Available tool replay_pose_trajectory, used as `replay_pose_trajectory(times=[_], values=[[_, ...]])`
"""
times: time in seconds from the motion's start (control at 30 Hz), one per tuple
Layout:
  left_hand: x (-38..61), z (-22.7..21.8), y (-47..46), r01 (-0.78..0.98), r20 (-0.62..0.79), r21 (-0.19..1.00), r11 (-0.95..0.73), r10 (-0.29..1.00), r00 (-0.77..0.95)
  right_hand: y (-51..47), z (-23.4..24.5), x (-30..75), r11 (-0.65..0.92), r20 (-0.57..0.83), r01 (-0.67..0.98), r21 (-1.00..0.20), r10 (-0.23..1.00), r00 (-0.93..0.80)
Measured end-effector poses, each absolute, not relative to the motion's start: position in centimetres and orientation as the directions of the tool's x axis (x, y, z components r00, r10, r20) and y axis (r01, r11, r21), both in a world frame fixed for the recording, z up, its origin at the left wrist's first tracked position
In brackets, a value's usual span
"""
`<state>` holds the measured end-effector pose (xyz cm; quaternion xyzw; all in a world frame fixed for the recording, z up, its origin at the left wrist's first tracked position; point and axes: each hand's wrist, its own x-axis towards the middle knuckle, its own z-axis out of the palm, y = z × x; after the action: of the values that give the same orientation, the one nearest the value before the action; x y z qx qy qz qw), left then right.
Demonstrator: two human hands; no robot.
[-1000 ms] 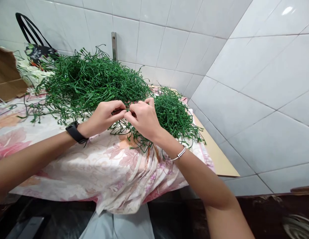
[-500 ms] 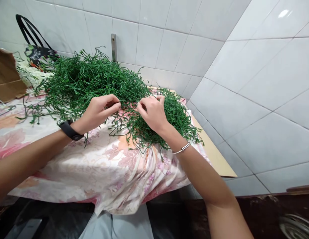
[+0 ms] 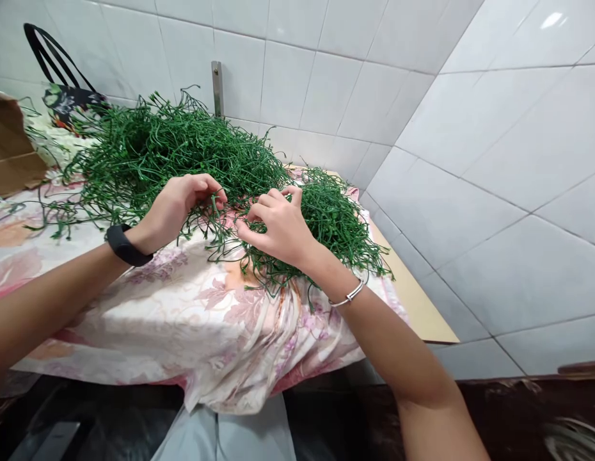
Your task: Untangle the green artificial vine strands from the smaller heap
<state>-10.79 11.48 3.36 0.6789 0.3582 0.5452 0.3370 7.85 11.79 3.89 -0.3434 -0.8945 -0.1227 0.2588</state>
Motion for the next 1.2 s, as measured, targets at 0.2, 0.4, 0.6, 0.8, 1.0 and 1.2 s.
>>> replay_pose_trajectory(times=[0.2, 0.4, 0.6, 0.8, 1.0, 1.2], values=[[-10.6, 3.3, 11.4, 0.175, 0.495, 0.834, -0.524, 0.849, 0.183, 11.1, 4.3, 7.6, 0.785, 0.557, 0.612, -0.099, 0.553, -0.62], [-10.5, 3.2, 11.0, 0.142, 0.44, 0.836, -0.53, 0.802, 0.404, 11.4, 4.1, 7.6, 0.797, 0.549, 0.566, -0.212, 0.576, -0.605], [-10.7, 2.7, 11.4, 0.164, 0.476, 0.799, -0.579, 0.775, 0.416, 11.7, 4.3, 7.8, 0.797, 0.584, 0.501, -0.337, 0.595, -0.553], [-10.9, 3.0, 11.6, 0.298, 0.494, 0.738, -0.605, 0.786, 0.372, 12.2, 4.1, 7.8, 0.722, 0.547, 0.411, -0.557, 0.691, -0.473], [-10.7, 3.4, 10.8, 0.349, 0.493, 0.662, -0.663, 0.736, 0.464, 11.9, 4.1, 7.3, 0.527, 0.387, 0.185, -0.83, 0.781, -0.489], [-10.7, 3.3, 10.8, 0.199, 0.411, 0.805, -0.559, 0.767, 0.493, 12.1, 4.4, 7.6, 0.507, 0.373, 0.13, -0.852, 0.763, -0.528]])
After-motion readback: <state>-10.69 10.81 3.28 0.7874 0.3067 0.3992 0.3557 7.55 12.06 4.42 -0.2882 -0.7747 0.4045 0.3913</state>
